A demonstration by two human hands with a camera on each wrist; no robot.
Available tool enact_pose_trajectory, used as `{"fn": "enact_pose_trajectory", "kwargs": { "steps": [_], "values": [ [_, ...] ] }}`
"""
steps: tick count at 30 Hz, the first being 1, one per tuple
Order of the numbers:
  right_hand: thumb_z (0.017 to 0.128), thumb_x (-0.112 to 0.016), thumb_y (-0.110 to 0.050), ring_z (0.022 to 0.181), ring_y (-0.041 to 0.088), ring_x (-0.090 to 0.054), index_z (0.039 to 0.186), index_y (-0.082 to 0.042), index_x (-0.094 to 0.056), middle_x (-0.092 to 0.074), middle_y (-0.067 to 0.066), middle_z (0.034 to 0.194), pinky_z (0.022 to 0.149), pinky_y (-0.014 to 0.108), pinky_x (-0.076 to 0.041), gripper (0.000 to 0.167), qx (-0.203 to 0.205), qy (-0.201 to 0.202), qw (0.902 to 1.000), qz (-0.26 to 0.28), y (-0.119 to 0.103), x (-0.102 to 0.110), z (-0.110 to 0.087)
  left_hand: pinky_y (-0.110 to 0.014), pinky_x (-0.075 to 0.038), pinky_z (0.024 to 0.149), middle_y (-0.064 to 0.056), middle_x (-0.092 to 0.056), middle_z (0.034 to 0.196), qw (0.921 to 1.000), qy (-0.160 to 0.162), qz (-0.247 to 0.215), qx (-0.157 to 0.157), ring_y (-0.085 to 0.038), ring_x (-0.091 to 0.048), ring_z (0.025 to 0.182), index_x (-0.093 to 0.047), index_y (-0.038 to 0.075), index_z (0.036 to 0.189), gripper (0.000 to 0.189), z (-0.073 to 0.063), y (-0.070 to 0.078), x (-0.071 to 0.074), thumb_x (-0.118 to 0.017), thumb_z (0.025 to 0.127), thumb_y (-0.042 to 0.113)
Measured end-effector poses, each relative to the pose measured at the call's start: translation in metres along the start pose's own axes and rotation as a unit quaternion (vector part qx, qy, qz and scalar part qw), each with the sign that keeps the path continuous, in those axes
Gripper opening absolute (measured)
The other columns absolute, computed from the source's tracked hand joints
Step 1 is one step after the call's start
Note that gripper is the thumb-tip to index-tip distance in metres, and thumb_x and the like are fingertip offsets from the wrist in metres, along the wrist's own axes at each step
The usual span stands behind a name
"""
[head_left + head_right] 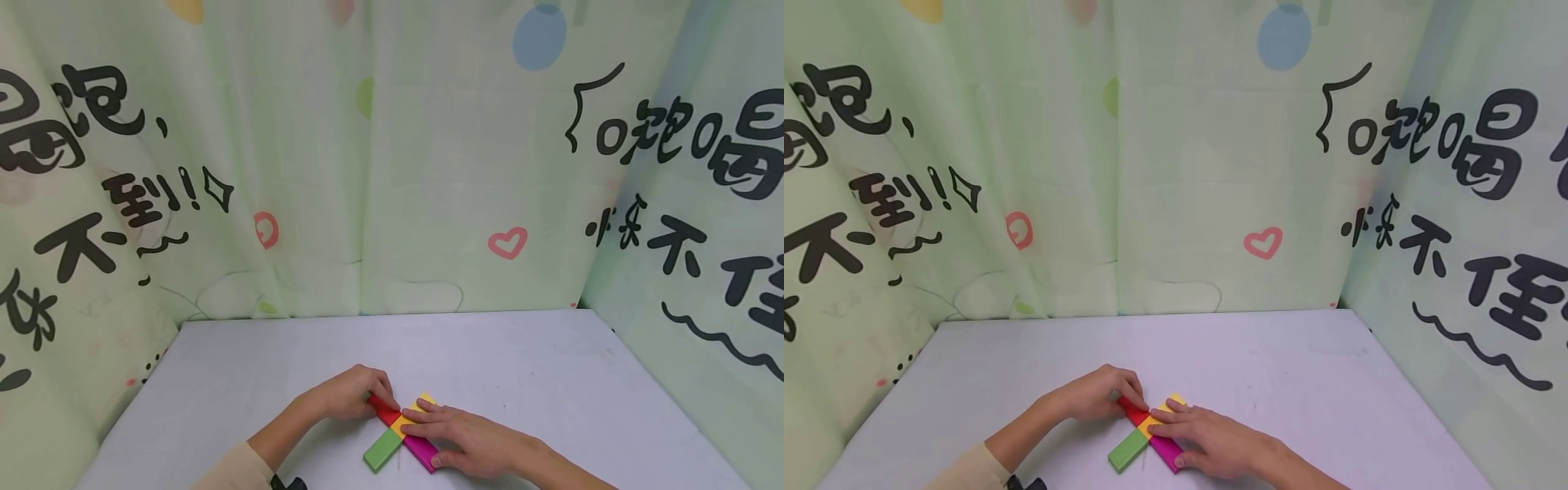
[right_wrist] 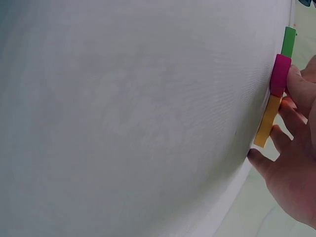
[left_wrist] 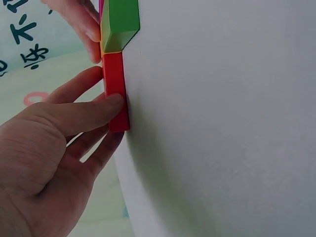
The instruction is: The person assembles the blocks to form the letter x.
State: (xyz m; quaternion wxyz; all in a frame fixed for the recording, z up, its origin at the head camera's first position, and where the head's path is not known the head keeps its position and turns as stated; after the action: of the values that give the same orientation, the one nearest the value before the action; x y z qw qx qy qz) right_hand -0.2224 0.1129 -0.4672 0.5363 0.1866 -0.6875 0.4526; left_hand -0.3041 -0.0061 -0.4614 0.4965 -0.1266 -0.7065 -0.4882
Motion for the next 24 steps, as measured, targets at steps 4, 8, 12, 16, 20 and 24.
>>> {"fn": "enact_pose_trajectory", "kwargs": {
  "steps": [4,8,12,16,20,24],
  "values": [
    [0.107,-0.054,-0.044,0.157,0.034,-0.032,0.159,-0.029,-0.045,-0.039,-0.002,0.167,0.121,0.049,-0.038,0.055,0.0,0.0,1.0,0.002,-0.0001,0.0004,-0.0005,-0.018,-0.054,0.09,0.011,-0.072,0.105,1.0,0.005,0.004,-0.007,0.004,-0.061,0.098,-0.083,0.018,0.112,0.033,-0.0003,0.0012,0.0007,-0.075,0.09,-0.005],
    [0.107,-0.054,-0.044,0.156,0.034,-0.032,0.159,-0.03,-0.044,-0.039,-0.003,0.167,0.121,0.05,-0.038,0.055,0.003,0.003,1.0,-0.003,-0.0009,0.0009,-0.0007,-0.018,-0.054,0.091,0.012,-0.072,0.106,0.9999,0.007,0.009,-0.013,0.004,-0.062,0.098,-0.083,0.018,0.112,0.033,-0.0012,0.0018,0.0006,-0.075,0.091,-0.004],
    [0.107,-0.053,-0.043,0.156,0.035,-0.033,0.16,-0.03,-0.043,-0.039,-0.002,0.167,0.119,0.058,-0.037,0.055,0.012,0.008,0.9998,-0.014,-0.0028,0.001,-0.001,-0.018,-0.054,0.091,0.014,-0.071,0.106,0.9998,0.007,0.019,-0.01,0.005,-0.061,0.099,-0.083,0.021,0.113,0.032,-0.0013,0.0003,-0.0006,-0.074,0.092,-0.002],
    [0.108,-0.052,-0.042,0.156,0.035,-0.033,0.16,-0.03,-0.042,-0.039,-0.002,0.168,0.118,0.063,-0.036,0.055,0.014,0.01,0.9995,-0.025,-0.0039,0.0012,-0.0017,-0.018,-0.054,0.091,0.013,-0.071,0.107,0.9997,0.009,0.021,-0.011,0.004,-0.062,0.099,-0.083,0.02,0.113,0.032,-0.0012,0.0002,-0.0003,-0.074,0.092,-0.002],
    [0.108,-0.052,-0.042,0.156,0.035,-0.033,0.161,-0.03,-0.041,-0.039,-0.002,0.168,0.118,0.063,-0.035,0.055,0.014,0.009,0.9995,-0.028,-0.0049,0.0017,-0.0022,-0.019,-0.055,0.09,0.011,-0.072,0.106,0.9997,0.012,0.017,-0.016,0.003,-0.062,0.098,-0.083,0.019,0.112,0.032,-0.0019,0.0021,0.0005,-0.074,0.091,-0.003],
    [0.108,-0.052,-0.042,0.156,0.035,-0.033,0.161,-0.029,-0.041,-0.039,-0.001,0.167,0.117,0.063,-0.035,0.055,0.016,0.009,0.9994,-0.031,-0.0061,0.0028,-0.0026,-0.019,-0.055,0.091,0.012,-0.072,0.106,0.9996,0.013,0.019,-0.017,0.003,-0.062,0.098,-0.083,0.019,0.113,0.032,-0.003,0.0035,0.0006,-0.074,0.091,-0.003]
  ]
}}
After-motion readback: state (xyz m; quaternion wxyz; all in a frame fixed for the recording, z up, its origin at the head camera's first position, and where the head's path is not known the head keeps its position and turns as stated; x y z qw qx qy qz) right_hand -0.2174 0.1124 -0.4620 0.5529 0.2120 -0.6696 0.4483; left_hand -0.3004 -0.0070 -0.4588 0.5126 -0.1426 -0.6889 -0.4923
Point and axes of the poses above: each hand's wrist, its own z-axis towards the middle knuckle, its own x-axis out of the back of the hand, y = z × x, the point moved 10 cm from there along z, towards the middle knuckle
